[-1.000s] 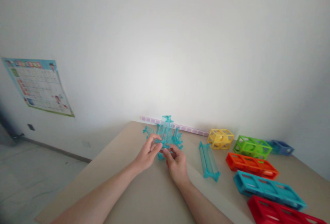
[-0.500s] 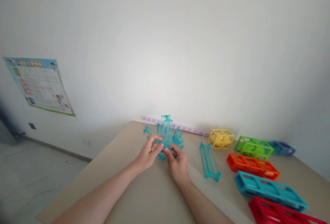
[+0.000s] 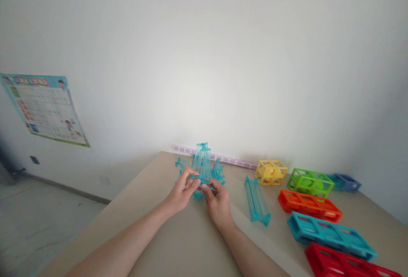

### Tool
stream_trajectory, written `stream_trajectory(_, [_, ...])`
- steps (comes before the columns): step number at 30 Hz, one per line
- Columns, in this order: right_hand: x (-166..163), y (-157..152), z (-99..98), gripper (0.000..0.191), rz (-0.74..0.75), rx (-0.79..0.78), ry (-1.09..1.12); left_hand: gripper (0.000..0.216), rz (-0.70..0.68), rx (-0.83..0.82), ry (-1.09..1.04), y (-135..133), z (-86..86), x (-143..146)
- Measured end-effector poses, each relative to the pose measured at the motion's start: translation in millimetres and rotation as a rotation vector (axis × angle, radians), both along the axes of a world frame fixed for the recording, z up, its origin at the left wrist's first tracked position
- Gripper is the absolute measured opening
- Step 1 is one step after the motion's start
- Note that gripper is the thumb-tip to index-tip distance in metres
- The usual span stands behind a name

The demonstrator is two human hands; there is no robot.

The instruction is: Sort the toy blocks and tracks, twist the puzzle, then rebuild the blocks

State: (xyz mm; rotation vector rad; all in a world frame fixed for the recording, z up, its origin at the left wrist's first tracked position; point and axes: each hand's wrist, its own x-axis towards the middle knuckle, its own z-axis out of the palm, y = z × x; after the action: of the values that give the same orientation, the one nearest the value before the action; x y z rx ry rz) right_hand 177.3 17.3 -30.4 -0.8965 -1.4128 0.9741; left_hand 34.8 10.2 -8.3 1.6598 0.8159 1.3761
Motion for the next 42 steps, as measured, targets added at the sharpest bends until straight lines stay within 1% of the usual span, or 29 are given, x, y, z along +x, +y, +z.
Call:
stream_trajectory(7, [1.5, 1.6, -1.9, 0.031, 0.009, -0.016, -0.027, 0.030, 0.014, -0.014, 0.010, 3.0, -4.3, 0.7])
stream_trajectory(14, [2.6, 1.2, -4.4, 0.030, 0.008, 0.007, -0.043, 0.031, 0.017, -0.017, 0.017, 0.5, -0.8, 1.2])
stream_trajectory(19, [0.9, 0.3, -4.5, 0.029, 0.026, 0.010, -0.018, 0.032, 0.064, -0.011, 0.027, -1.0, -1.4, 0.9])
stream_trajectory(22, [0.5, 0.6, -4.5, 0.028, 0.042, 0.015, -0.017, 0.030, 0.061, 0.021, 0.024, -1.0, -2.0, 0.7])
stream_trajectory(26, [0.7, 0.0, -3.7, 0.025, 0.073, 0.020, 0.004, 0.025, 0.041, 0.076, 0.034, -3.1, 1.2, 0.9])
stream_trajectory(33, [0.5, -7.1, 4.8, 0.024, 0.117, 0.016, 0.024, 0.020, 0.141, 0.148, 0.155, -7.7, 4.9, 0.7])
stream_trajectory(36, [2.6, -7.4, 4.9, 0.025, 0.122, 0.012, 0.053, 0.018, 0.156, 0.166, 0.186, -8.9, 5.4, -1.3])
stream_trajectory(42, [8.6, -6.1, 1.4, 0.038, 0.163, 0.050, 0.092, 0.011, 0.162, 0.297, 0.240, -11.6, 11.2, -3.6])
